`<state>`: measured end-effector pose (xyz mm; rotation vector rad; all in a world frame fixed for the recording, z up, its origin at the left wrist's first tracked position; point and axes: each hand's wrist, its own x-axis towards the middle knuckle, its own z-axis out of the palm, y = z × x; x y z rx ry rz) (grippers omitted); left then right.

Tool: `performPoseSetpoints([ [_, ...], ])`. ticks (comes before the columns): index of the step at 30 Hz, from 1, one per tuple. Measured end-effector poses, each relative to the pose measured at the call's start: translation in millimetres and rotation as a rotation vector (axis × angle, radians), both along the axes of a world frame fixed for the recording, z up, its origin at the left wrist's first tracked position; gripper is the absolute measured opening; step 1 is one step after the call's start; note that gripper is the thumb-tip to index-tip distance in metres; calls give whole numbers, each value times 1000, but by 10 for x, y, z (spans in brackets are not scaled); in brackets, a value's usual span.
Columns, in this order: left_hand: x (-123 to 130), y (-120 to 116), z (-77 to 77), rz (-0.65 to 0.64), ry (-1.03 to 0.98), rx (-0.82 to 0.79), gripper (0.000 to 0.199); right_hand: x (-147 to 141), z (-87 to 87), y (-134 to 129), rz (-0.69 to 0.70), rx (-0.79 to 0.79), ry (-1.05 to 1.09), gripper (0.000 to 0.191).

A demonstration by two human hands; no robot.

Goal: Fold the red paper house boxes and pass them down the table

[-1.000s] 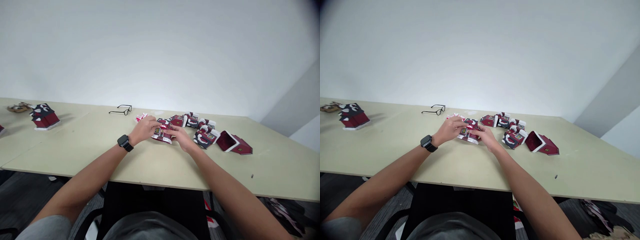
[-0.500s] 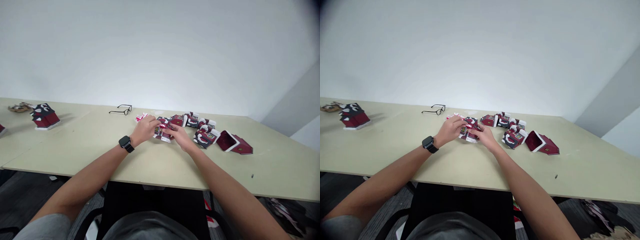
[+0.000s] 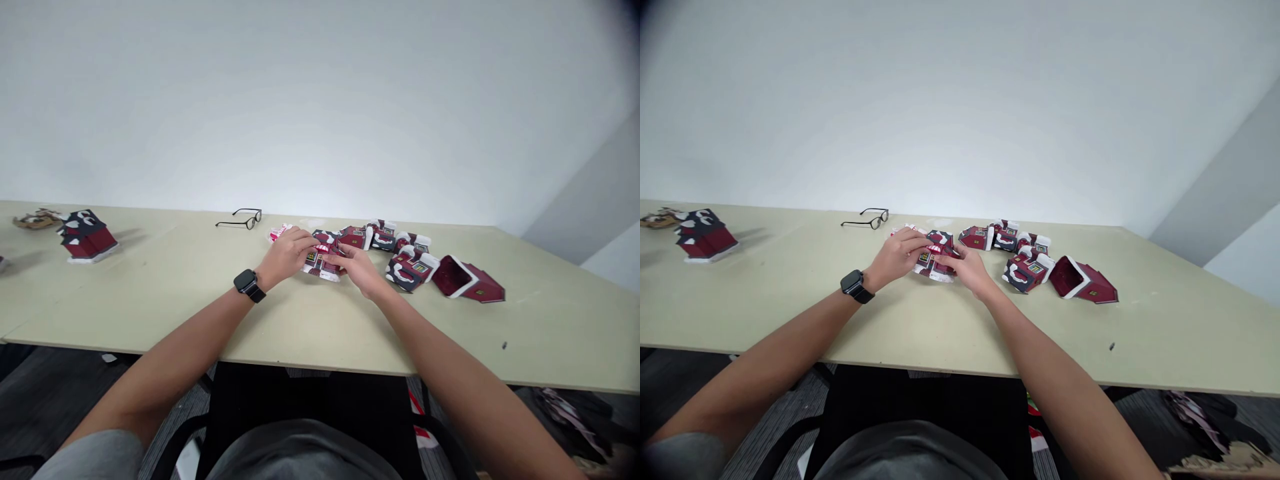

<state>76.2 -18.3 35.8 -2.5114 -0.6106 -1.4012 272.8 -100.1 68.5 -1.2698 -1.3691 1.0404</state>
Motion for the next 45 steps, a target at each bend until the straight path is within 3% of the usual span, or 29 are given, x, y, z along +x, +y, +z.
performPoseSetpoints([
  [8, 9, -20, 20, 49, 19, 64, 30, 22, -19, 18, -10, 14, -23, 56],
  [15, 34, -5, -19, 9, -81, -109, 29, 19, -15, 20, 6, -34, 1, 54],
  [26, 74, -11, -53, -11, -157, -199, 28, 69, -75, 61, 42, 3, -26, 59],
  [30, 67, 18, -36, -50, -188, -327, 14, 62, -116, 85, 45, -39, 19, 64],
  [33, 56, 29, -31, -89, -255, -439, 41, 74, -124, 91, 58, -12, 34, 68],
  [35, 54, 33, -35, -190, -281, -592, 59, 91, -112, 90, 89, 12, 49, 71],
  [39, 62, 19, -38, -474, -219, -976, 54, 108, -102, 89, 139, 37, -30, 69],
  [45, 60, 27, -83, -501, -220, -1219, 58, 94, -164, 91, 162, 44, -111, 62],
])
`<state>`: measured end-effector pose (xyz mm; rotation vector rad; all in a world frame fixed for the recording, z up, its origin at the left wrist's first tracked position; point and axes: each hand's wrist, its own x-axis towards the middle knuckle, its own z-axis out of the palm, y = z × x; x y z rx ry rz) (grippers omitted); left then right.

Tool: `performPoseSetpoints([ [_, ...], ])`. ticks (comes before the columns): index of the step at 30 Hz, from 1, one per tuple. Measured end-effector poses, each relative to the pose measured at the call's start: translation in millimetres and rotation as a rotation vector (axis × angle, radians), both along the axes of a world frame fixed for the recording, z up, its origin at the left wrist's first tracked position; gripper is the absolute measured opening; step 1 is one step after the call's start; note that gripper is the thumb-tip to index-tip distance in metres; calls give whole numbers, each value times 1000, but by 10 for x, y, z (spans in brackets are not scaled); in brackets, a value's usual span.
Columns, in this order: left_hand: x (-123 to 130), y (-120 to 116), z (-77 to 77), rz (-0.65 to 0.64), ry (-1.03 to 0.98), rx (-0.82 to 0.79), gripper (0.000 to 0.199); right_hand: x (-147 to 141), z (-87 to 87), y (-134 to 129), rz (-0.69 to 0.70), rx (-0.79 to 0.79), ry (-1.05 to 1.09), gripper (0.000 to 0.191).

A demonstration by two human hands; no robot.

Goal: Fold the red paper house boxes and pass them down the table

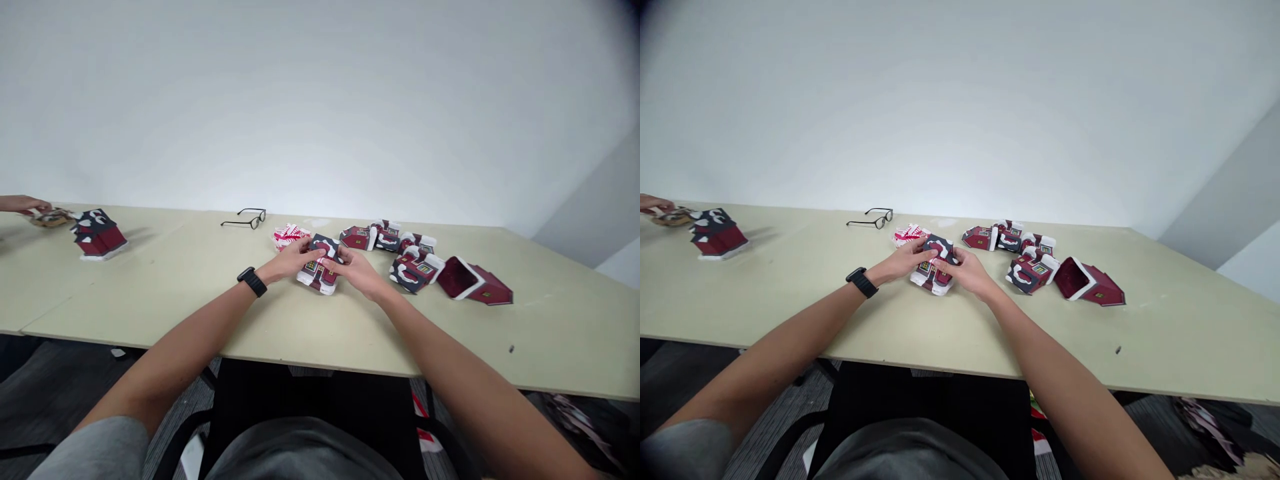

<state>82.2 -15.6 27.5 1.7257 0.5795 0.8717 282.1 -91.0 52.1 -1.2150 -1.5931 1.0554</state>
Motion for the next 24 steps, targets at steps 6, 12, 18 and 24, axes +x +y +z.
performPoseSetpoints([
  [6, -27, 26, -17, 10, 15, 21, 61, -14, -9, 7, -8, 26, -54, 60],
  [12, -100, -48, 131, 37, 130, 148, 59, -56, 21, -26, -40, 100, -171, 55],
  [18, -155, 6, 126, -32, 174, 193, 60, -66, 73, -52, -76, 156, -320, 51],
  [24, -207, 115, 85, -166, 109, 104, 62, -31, 60, -32, -77, 174, -383, 55],
])
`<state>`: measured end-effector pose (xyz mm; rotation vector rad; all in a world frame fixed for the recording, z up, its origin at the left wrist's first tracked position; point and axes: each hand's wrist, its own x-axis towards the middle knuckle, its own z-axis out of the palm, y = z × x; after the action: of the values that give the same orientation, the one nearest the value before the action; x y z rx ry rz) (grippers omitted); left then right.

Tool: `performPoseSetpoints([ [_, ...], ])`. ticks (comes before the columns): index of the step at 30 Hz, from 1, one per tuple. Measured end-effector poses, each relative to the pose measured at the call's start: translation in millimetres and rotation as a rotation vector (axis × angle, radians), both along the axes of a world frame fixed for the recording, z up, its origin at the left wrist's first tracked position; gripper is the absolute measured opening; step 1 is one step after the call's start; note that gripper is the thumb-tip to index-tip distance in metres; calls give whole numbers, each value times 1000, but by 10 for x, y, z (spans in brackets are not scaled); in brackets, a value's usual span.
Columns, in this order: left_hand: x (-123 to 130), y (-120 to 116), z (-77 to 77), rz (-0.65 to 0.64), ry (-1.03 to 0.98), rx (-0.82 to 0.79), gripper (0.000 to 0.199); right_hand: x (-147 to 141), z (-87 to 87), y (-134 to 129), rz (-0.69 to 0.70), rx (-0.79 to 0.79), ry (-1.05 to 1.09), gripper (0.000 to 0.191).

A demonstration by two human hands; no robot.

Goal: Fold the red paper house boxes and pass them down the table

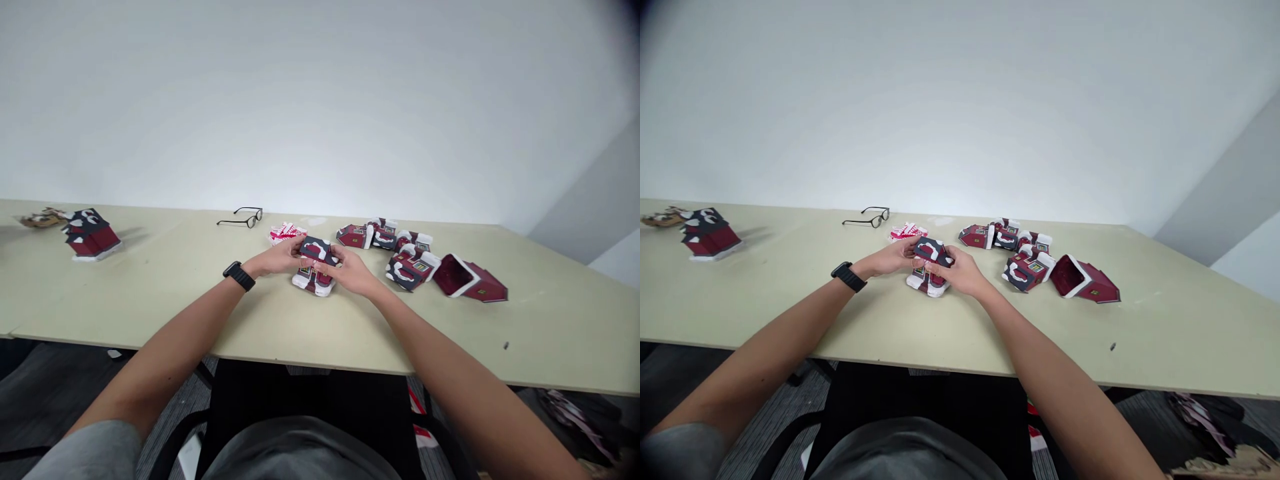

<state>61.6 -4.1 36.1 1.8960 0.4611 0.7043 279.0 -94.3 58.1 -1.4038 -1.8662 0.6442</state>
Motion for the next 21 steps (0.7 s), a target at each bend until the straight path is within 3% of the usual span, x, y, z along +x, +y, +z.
performPoseSetpoints([
  [5, -66, -31, 107, 53, 136, 148, 71, -22, -64, 12, -11, 21, 10, 58],
  [9, -81, -307, 303, 430, 284, 494, 68, -92, -65, -8, -17, -52, 121, 55],
  [12, -50, -611, 363, 633, 374, 654, 67, -135, -26, -54, 108, -253, 396, 60],
  [16, -115, -868, 275, 642, 518, 728, 65, -162, 34, -117, 172, -375, 560, 64],
  [21, -560, -815, 229, 611, 569, 661, 70, -150, 52, -133, 106, -379, 465, 61],
])
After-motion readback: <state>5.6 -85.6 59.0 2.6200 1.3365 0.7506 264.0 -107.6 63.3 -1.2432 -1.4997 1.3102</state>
